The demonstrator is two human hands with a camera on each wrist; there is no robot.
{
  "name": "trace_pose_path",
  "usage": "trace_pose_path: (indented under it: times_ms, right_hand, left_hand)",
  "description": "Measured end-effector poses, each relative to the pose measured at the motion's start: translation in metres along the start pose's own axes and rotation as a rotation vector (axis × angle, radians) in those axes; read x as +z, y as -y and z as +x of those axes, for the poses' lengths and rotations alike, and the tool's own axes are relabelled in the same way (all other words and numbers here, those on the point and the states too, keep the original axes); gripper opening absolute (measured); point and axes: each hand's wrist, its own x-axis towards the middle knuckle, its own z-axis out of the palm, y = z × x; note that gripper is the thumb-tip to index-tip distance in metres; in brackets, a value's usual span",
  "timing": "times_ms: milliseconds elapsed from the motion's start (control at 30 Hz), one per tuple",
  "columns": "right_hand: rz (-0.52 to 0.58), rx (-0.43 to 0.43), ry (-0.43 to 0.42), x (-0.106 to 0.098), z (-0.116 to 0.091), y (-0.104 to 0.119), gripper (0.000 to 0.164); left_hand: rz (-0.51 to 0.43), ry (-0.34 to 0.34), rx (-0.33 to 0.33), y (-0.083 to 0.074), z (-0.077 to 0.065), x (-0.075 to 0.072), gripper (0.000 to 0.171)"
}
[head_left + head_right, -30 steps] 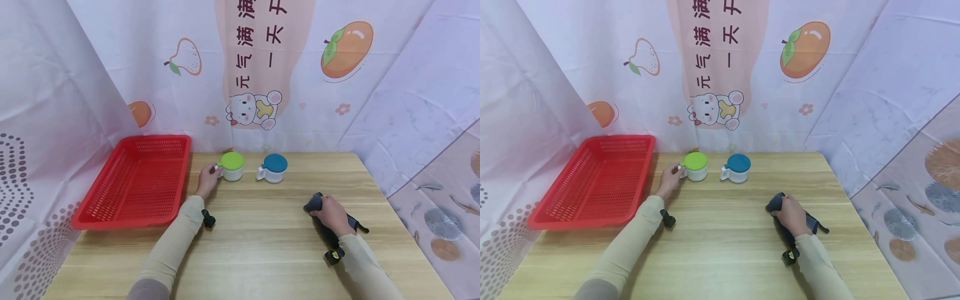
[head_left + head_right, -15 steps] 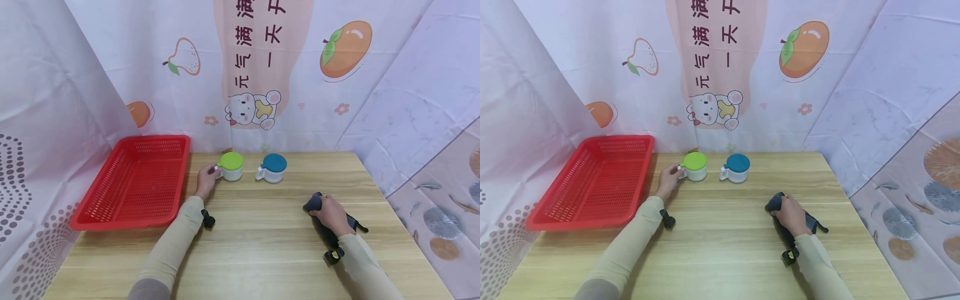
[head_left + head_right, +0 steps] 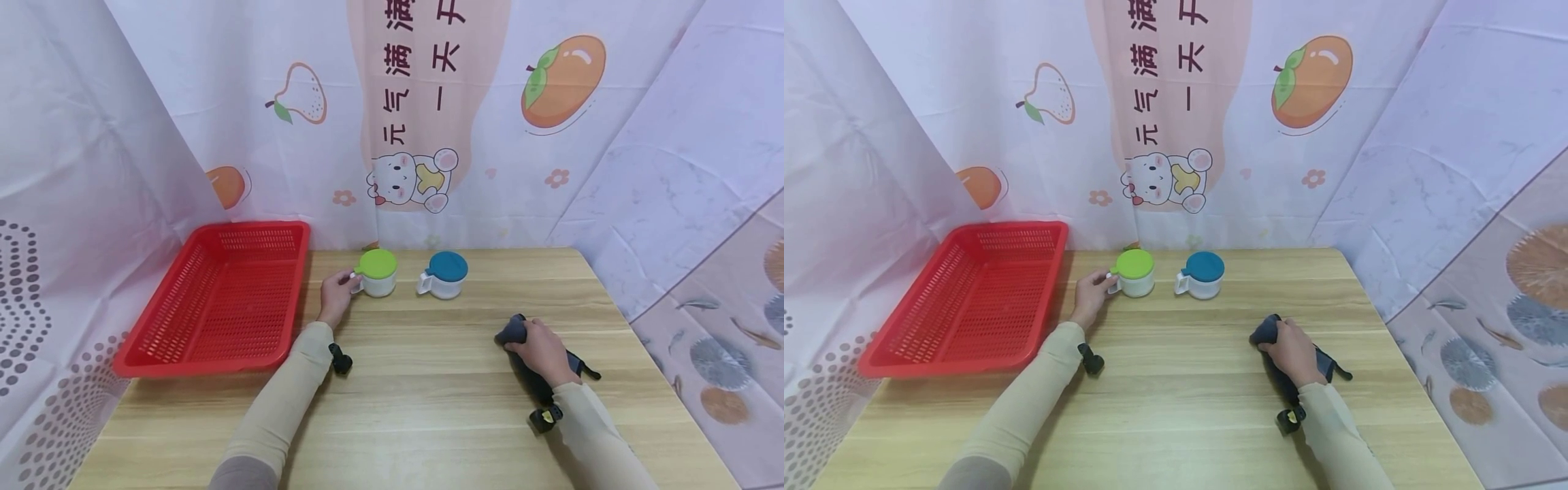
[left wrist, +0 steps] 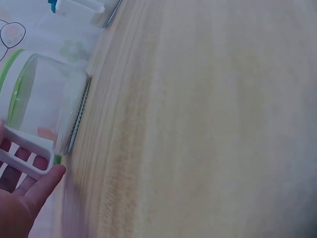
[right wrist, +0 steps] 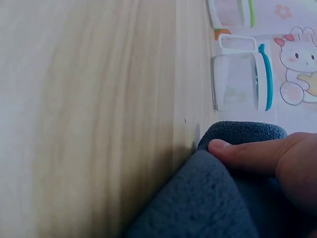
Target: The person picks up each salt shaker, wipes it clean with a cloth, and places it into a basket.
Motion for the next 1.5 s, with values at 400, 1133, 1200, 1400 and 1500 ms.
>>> trace_pose_path:
  times_ms: [400,1133,1200,1400,1500]
  right_hand:
    - [0.028,0.012,-0.050,-0.003,-0.001,-0.003,0.041]
    - [0.046,-0.008,-0.031,-0.008,0.003,-0.001,0.040]
    - [0.045,-0.009,-0.031,-0.008,0.003,0.000,0.040]
    - [0.055,-0.005,-0.039,-0.008,0.002,0.003,0.041]
    - [0.061,-0.012,-0.047,-0.008,0.002,0.006,0.040]
  left_hand:
    - [0.042,-0.058,0.002,-0.004,-0.005,0.004,0.033]
    - [-0.052,-0.150,-0.027,-0.009,-0.013,0.004,0.033]
    - [-0.062,-0.152,-0.033,-0.011,-0.014,0.004,0.033]
    - [-0.066,-0.153,-0.047,-0.016,-0.019,0.003,0.032]
    - [-0.063,-0.159,-0.043,-0.019,-0.022,0.002,0.032]
